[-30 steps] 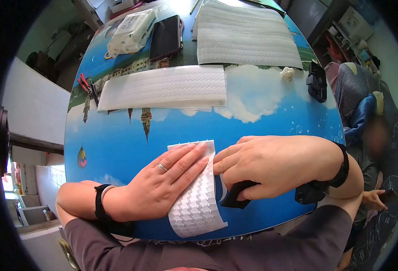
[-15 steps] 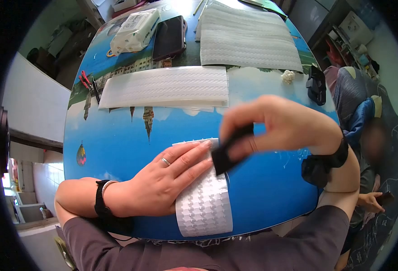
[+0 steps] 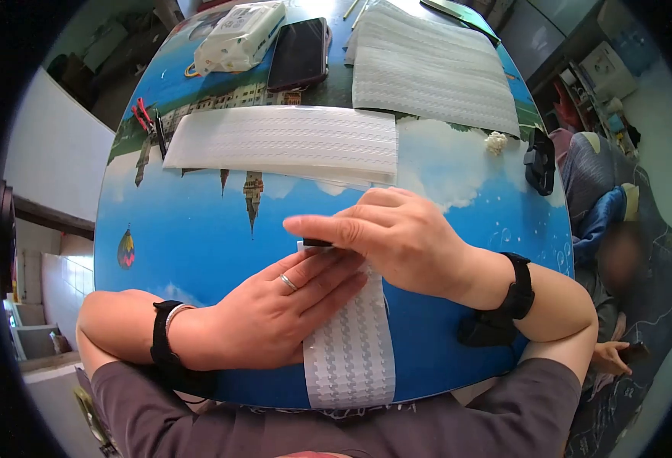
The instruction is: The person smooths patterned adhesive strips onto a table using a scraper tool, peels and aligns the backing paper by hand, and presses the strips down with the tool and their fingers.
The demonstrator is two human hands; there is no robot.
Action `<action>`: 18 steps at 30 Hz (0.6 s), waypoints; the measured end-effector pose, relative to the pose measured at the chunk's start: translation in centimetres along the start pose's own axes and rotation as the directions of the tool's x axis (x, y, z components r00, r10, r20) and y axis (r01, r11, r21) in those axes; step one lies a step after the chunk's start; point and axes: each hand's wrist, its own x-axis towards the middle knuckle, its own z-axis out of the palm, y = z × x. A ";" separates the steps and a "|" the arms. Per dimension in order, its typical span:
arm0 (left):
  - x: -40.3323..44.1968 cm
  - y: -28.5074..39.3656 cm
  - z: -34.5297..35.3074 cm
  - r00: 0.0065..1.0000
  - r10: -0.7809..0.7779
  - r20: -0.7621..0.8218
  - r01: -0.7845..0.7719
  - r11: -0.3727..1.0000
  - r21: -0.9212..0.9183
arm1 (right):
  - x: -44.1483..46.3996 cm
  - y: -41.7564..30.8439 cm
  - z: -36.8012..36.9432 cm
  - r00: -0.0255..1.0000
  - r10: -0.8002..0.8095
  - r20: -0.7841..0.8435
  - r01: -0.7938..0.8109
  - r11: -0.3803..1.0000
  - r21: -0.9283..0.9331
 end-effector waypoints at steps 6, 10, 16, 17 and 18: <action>0.0 -0.1 -0.1 1.000 0.011 0.008 -0.011 1.000 -0.027 | -0.1 0.5 0.3 0.985 0.114 -0.126 -0.104 0.991 0.081; -0.1 -0.1 0.0 1.000 0.017 0.002 -0.017 1.000 -0.004 | -0.1 -0.1 0.1 1.000 -0.007 -0.023 0.007 1.000 0.002; 0.0 0.0 -0.1 1.000 0.019 -0.002 -0.019 1.000 -0.010 | -0.3 0.4 1.0 0.988 0.063 -0.138 -0.071 0.996 -0.060; 0.0 0.0 -0.1 1.000 0.020 0.000 -0.020 1.000 -0.024 | -0.4 0.5 1.2 0.981 0.079 -0.177 -0.084 0.996 -0.023; -0.1 -0.1 0.0 1.000 0.019 0.004 -0.019 0.999 -0.037 | -0.4 0.5 0.9 0.981 0.049 -0.187 -0.055 0.998 -0.026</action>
